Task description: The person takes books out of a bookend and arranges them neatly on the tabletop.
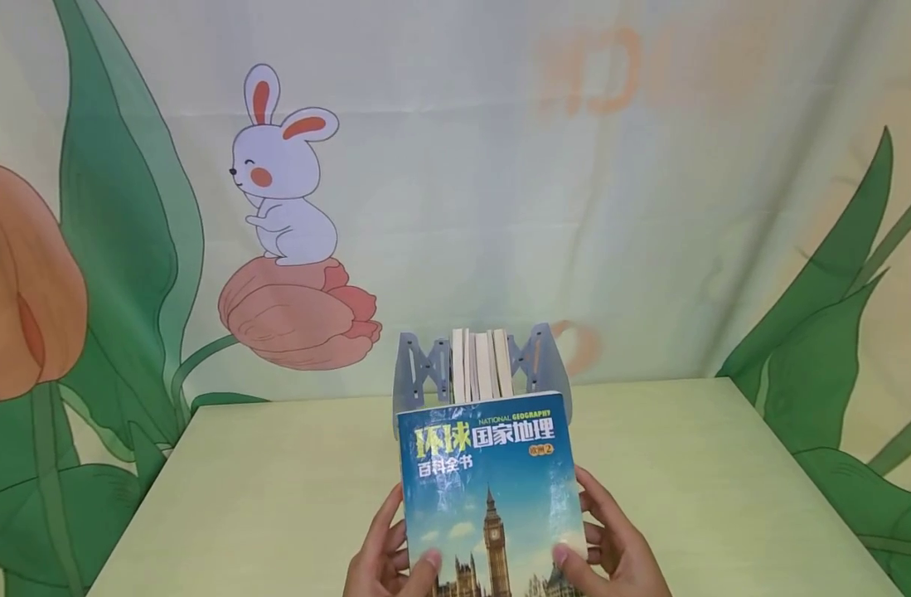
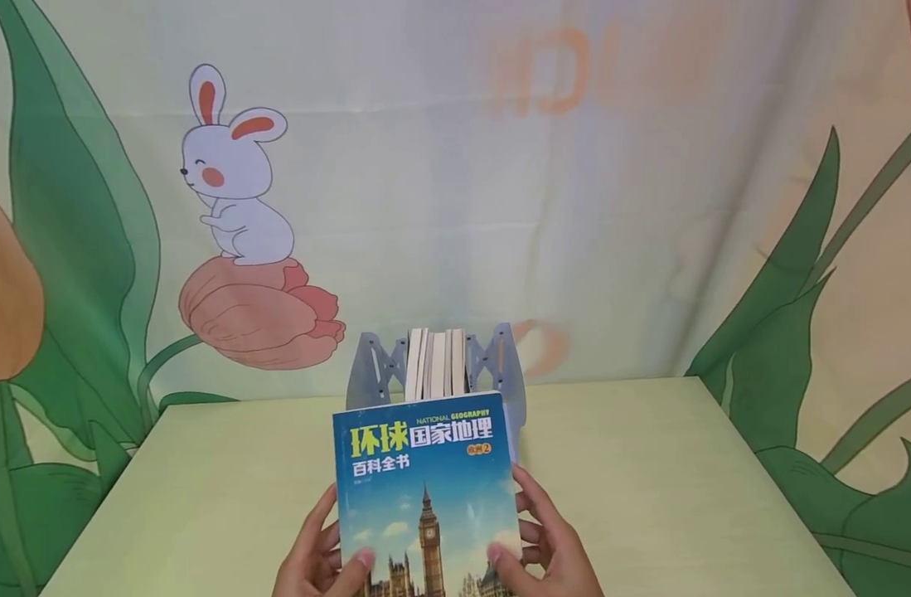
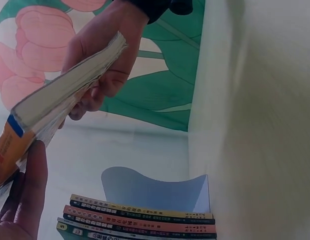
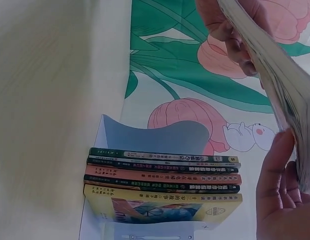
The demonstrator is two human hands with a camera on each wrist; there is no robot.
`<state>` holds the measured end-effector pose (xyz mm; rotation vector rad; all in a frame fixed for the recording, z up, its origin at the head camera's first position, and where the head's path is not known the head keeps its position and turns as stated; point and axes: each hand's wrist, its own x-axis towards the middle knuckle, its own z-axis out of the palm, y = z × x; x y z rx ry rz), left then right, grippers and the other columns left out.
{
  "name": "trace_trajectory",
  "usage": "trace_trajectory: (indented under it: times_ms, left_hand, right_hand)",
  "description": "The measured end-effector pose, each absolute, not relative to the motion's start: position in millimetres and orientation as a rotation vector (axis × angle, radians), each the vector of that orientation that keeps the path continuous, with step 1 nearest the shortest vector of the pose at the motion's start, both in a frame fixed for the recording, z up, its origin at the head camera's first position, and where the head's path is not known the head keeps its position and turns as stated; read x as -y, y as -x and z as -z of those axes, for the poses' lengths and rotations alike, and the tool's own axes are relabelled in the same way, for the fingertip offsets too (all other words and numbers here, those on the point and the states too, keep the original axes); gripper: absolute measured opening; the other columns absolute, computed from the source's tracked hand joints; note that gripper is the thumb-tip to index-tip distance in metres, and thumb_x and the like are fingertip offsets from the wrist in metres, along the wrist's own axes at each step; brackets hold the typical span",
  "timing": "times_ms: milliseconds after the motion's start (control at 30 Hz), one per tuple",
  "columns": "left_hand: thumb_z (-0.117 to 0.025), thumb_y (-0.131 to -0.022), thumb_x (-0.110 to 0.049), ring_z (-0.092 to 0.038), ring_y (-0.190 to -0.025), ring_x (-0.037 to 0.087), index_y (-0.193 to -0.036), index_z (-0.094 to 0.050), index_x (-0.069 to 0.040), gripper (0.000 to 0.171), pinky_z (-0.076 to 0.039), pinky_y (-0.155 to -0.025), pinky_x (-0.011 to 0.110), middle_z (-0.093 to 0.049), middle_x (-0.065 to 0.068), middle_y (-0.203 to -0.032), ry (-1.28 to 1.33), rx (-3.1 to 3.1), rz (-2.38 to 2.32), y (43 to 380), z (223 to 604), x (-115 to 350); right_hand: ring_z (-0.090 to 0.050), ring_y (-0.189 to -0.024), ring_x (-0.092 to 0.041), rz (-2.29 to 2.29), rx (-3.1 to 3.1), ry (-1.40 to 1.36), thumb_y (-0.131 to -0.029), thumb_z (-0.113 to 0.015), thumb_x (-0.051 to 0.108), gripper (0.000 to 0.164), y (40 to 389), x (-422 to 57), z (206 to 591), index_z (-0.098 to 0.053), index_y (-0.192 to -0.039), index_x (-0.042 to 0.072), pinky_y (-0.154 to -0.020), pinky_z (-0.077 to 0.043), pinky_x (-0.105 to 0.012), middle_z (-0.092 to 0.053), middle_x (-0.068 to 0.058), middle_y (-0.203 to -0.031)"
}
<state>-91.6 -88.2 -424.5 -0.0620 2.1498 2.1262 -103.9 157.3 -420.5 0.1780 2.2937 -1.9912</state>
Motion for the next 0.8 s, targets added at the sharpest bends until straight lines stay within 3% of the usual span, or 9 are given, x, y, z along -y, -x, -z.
trace_trajectory:
  times_ms: [400,800]
  left_hand:
    - [-0.068,-0.091,-0.025,-0.073,-0.095,0.030,-0.155,-0.018,-0.003,0.083,-0.060,-0.069,0.035,-0.060,0.028,-0.130,0.046,-2.149,-2.042,89.3,431.9,96.6]
    - [-0.067,-0.092,-0.027,-0.074,-0.091,0.026,-0.153,-0.022,-0.002,0.079,-0.058,-0.068,0.030,-0.067,0.023,-0.119,-0.052,-2.245,-1.916,89.5,438.3,99.2]
  right_hand:
    - [-0.066,-0.096,-0.025,1.883,-2.234,-0.146,-0.081,-0.079,0.024,0.092,104.3,-161.0,427.2,-0.023,-0.155,0.023,-0.076,-0.059,-0.040,-0.058,-0.016,-0.116]
    - [-0.065,-0.093,-0.021,1.681,-2.248,-0.156,-0.081,-0.079,0.036,0.101,104.3,-170.9,434.0,-0.016,-0.157,0.017,-0.079,-0.058,-0.038,-0.058,-0.012,-0.112]
